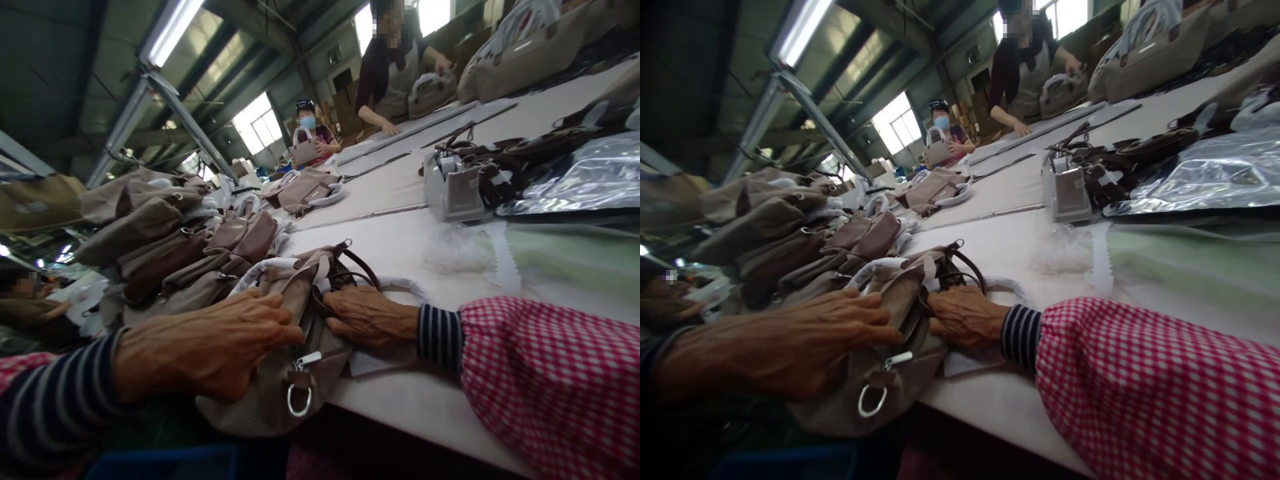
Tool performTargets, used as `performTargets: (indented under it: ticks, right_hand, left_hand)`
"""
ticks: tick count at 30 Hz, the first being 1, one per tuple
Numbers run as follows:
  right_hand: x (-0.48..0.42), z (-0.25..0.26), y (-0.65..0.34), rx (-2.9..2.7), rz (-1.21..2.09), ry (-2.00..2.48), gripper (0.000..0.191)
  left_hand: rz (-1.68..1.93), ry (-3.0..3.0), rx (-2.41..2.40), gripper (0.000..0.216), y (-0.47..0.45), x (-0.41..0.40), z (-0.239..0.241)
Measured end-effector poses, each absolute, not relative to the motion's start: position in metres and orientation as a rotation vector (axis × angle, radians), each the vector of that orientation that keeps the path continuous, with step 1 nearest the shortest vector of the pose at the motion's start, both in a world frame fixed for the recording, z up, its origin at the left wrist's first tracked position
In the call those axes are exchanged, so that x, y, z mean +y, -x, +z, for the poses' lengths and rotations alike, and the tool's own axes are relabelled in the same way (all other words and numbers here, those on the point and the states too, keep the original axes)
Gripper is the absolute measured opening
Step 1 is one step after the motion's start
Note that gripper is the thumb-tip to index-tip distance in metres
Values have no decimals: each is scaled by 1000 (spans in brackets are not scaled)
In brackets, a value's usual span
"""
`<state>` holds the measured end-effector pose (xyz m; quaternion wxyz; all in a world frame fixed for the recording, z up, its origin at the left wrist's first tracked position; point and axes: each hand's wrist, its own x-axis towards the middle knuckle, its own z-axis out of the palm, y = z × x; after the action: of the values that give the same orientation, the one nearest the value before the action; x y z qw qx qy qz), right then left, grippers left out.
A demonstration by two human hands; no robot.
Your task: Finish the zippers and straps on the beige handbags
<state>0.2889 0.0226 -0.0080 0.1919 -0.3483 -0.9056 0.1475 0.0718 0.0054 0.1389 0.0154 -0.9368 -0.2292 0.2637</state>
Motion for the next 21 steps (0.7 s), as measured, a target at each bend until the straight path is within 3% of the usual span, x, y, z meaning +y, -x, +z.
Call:
performTargets:
  ticks: [2,6,8,21]
  right_hand:
    - [22,-8,-288,-2542,411,982,17]
    - [21,-7,-289,-2545,374,1011,16]
    - [20,-6,-289,-2565,364,997,17]
    - [22,-12,-289,-2613,284,957,18]
  left_hand:
    - [834,2840,-616,67,-66,7,128]
    - [790,2780,-494,49,-68,4,106]
    - [758,2777,-465,50,-70,3,102]
    - [544,2855,-234,55,-54,-8,113]
